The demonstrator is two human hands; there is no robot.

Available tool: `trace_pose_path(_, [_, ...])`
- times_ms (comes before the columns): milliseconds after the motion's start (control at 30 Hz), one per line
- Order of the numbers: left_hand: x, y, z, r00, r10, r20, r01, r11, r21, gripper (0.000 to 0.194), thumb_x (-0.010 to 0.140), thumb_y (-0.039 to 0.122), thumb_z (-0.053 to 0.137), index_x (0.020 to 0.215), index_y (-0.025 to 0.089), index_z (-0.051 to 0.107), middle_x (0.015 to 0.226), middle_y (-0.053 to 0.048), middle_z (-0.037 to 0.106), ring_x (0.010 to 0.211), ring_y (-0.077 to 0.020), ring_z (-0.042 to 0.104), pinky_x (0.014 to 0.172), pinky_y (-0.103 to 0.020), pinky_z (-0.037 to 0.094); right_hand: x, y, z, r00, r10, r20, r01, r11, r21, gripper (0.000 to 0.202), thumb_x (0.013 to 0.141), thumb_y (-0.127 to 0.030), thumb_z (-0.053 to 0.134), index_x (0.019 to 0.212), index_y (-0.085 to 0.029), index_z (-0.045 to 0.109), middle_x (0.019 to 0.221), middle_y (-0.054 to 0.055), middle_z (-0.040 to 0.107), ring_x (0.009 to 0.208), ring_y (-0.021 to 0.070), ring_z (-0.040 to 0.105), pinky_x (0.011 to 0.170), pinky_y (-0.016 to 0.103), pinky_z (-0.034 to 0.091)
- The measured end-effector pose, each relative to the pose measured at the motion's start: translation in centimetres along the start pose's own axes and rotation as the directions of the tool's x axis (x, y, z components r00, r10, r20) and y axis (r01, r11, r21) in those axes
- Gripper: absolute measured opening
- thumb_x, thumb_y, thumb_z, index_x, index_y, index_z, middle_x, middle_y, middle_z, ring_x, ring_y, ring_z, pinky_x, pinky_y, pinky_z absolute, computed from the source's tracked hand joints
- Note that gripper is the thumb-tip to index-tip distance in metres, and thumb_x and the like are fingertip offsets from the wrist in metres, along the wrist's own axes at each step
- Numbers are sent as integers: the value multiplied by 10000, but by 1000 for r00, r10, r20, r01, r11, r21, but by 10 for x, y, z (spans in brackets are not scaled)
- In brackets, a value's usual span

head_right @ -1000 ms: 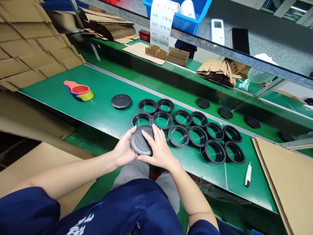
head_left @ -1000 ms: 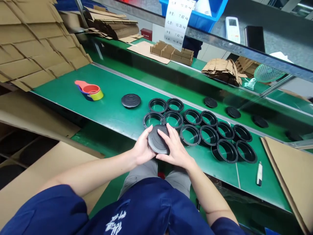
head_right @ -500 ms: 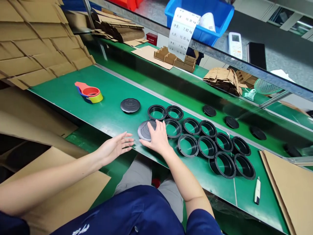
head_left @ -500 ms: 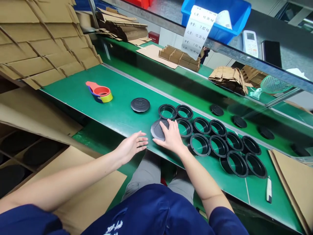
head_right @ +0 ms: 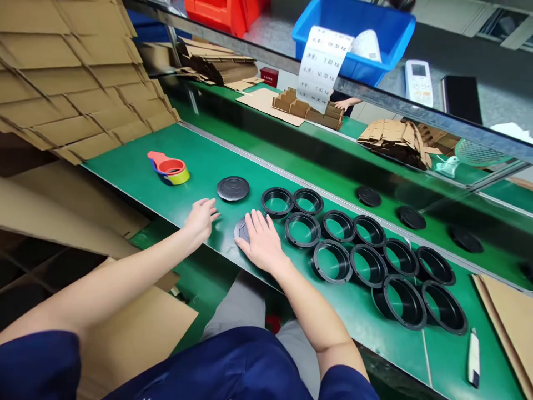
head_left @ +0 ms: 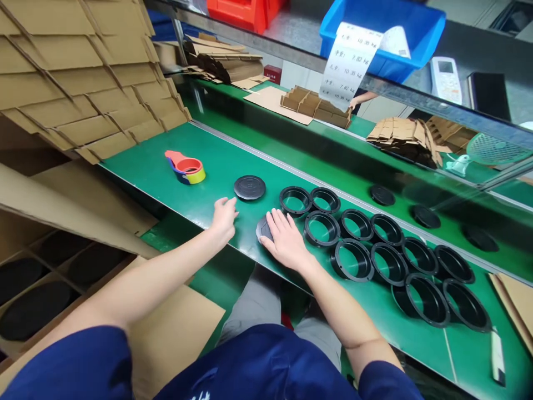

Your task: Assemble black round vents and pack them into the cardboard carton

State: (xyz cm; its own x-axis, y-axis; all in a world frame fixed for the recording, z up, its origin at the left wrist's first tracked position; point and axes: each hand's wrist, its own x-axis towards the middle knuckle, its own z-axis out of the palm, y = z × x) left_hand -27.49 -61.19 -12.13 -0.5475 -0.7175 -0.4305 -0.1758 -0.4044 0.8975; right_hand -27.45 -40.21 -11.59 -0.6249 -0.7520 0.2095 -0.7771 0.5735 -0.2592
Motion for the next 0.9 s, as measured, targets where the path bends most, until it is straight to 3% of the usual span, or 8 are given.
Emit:
trace_pose_path(167, [49,15,46,1000,-10,-19,11,997,78,598,768,194,864,1260,170,524,1137,-101,633,871,-165,654,725,-265,526,-14,4,4,982,48,-182,-28,993,111,553,1082,-469,367,1503,-139,505,1607,158,398,1523,303,320,1262,596,217])
trace_pose_path(333, [62,26,64,1000,-14,9,13,996,87,204,935,224,700,1092,122,616,946,-31,636,728,-127,606,630,-257,539,-22,8,-9,928,111,-356,3,952,306,425,1059,-455,447,1268,-179,692,1387,151,622,1329,290,549,1174,544,411])
trace_pose_path(433, [54,39,66,997,69,42,-70,997,27,151,873,120,738,953,119,610,866,-7,611,677,-95,574,640,-231,509,-21,11,-16,888,155,-432,25,924,382,350,1039,-410,493,1196,-199,724,1308,140,665,1256,276,592,1091,485,505])
trace_pose_path(533, [31,58,56,973,194,123,-187,980,-63,261,751,22,802,857,134,591,809,-2,605,663,-76,577,695,-224,492,-20,16,-27,850,218,-479,29,889,457,320,1035,-390,499,1171,-216,731,1283,129,673,1261,269,596,1112,485,490])
trace_pose_path(600, [6,68,45,941,248,231,-229,968,-107,284,704,36,836,845,138,611,801,-18,632,690,-96,607,722,-238,504,-19,20,-35,818,302,-490,18,837,546,365,1029,-418,511,1284,-218,679,1373,138,616,1300,271,577,1110,481,496])
trace_pose_path(733, [-57,64,18,766,297,570,-249,955,-162,306,662,147,894,878,143,678,823,-33,672,721,-117,615,699,-227,511,-17,20,-47,800,403,-444,75,666,742,657,1012,-478,538,1593,-240,346,1597,154,383,1287,258,597,1012,406,572])
trace_pose_path(800, [-84,56,9,710,276,648,-187,961,-204,321,666,178,898,913,175,691,882,-19,685,778,-122,627,690,-206,511,-18,16,-49,807,388,-446,102,651,752,621,1019,-472,523,1578,-245,379,1570,136,428,1282,254,594,991,384,580])
trace_pose_path(900, [-113,44,4,700,67,711,99,977,-189,302,794,276,797,1077,233,701,1070,-36,715,936,-199,671,754,-290,574,-25,9,-49,816,362,-450,91,689,719,487,1031,-456,499,1470,-249,544,1447,115,552,1268,252,586,964,370,585])
